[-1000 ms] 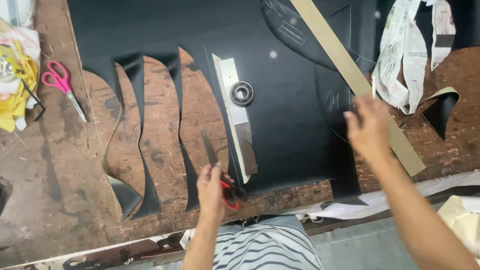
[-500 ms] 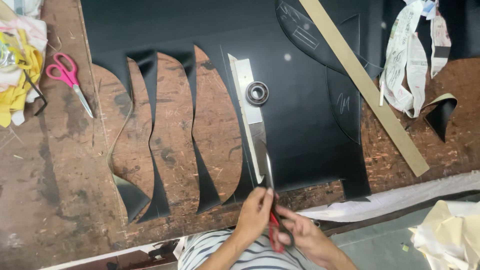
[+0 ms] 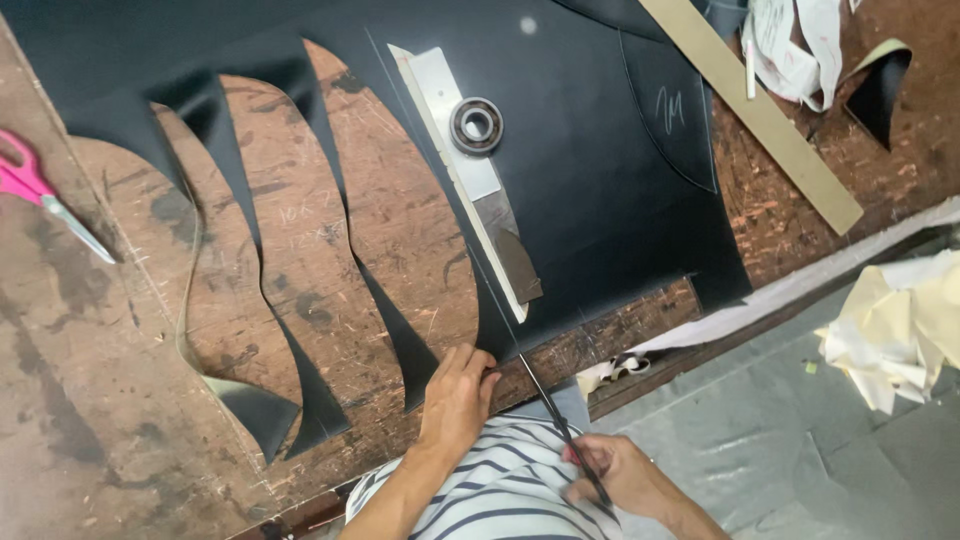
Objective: The person places paper templates onto a large sheet of black fabric and traces around them using chalk. They then use shears to cut the fabric following the traced lines and the edges of the templates.
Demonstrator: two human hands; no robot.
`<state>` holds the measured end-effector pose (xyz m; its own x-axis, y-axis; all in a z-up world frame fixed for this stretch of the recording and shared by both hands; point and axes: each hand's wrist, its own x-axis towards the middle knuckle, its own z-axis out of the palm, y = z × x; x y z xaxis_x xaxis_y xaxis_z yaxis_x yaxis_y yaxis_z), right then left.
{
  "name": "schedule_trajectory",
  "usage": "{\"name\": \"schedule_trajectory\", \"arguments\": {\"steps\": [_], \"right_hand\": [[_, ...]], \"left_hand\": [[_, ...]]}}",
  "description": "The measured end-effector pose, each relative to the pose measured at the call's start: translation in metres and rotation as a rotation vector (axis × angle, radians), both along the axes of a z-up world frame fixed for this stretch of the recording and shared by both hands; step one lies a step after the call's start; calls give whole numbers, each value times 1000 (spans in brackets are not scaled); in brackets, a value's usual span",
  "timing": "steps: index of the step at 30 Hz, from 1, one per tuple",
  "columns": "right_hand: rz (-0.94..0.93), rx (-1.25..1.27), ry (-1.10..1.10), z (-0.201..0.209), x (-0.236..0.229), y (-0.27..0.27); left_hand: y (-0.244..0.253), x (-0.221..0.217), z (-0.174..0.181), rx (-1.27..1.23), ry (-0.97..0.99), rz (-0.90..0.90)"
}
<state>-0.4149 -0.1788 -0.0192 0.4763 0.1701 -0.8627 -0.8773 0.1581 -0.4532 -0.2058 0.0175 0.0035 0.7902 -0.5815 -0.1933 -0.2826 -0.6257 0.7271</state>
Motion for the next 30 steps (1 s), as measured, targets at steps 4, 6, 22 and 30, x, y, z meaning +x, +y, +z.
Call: {"name": "schedule_trajectory", "arguments": {"steps": [4, 6, 22, 30], "right_hand": [[63, -196, -60, 5, 22, 12], [75, -236, -39, 10, 27, 15], [39, -298, -21, 17, 36, 25], [48, -333, -10, 21, 37, 26]], "left_hand": [[4, -1, -2, -38, -31, 4], [4, 2, -2, -46, -30, 10], [8, 6, -2, -98, -44, -12], [8, 6, -1, -100, -60, -20]]}}
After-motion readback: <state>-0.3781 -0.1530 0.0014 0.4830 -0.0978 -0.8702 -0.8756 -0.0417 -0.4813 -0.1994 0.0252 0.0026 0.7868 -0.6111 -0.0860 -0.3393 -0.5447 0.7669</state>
